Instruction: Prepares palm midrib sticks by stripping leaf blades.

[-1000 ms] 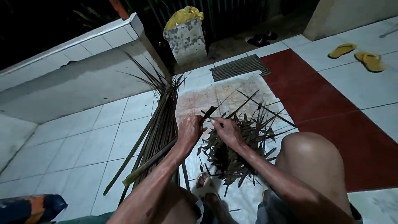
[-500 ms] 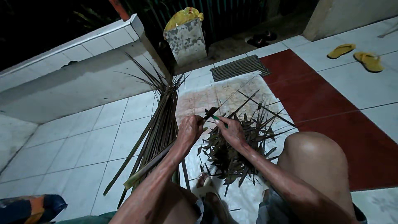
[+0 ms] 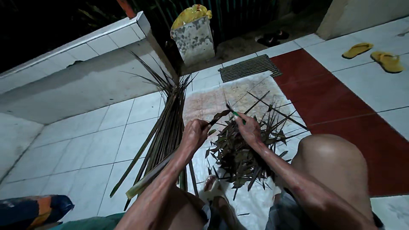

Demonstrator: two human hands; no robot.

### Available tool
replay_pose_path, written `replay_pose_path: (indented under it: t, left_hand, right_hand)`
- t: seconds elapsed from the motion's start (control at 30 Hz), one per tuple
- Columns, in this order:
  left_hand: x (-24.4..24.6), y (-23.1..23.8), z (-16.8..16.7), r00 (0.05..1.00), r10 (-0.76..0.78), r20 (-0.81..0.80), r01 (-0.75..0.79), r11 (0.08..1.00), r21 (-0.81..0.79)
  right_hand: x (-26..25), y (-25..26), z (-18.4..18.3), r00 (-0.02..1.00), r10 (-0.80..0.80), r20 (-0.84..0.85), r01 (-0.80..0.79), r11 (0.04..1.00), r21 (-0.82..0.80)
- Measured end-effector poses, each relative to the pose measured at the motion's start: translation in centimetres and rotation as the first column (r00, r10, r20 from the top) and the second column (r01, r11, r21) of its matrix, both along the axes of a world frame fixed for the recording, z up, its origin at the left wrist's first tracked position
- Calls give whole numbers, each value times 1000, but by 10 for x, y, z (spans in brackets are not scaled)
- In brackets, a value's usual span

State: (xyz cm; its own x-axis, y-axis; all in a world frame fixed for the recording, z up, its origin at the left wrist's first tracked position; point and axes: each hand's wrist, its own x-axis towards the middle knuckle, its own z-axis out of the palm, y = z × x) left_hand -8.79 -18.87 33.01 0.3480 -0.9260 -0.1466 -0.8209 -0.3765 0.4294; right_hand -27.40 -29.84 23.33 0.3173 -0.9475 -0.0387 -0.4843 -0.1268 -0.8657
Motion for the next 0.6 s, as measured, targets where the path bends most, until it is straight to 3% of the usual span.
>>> replay_pose_path:
  t: [0.1,0.27,0.43,0.6]
  left_hand:
    - [1,2,1,994,-5,110,3,1000,19]
    - [-12,1,1,948,-55,315,32,997,76]
    - [-23,0,4,908,-105,405,68,992,104]
    - [-24,3,0,897,-123,425,115,992,46]
  right_hand:
    - [-3,3,6,999,1,37,1,999,-44]
    - [-2,17,19,982,189,14,-189,982,-12]
    - [-1,18,24,942,335,18,-336,940,59]
    - [-4,13,24,944,330,5,-330,943,47]
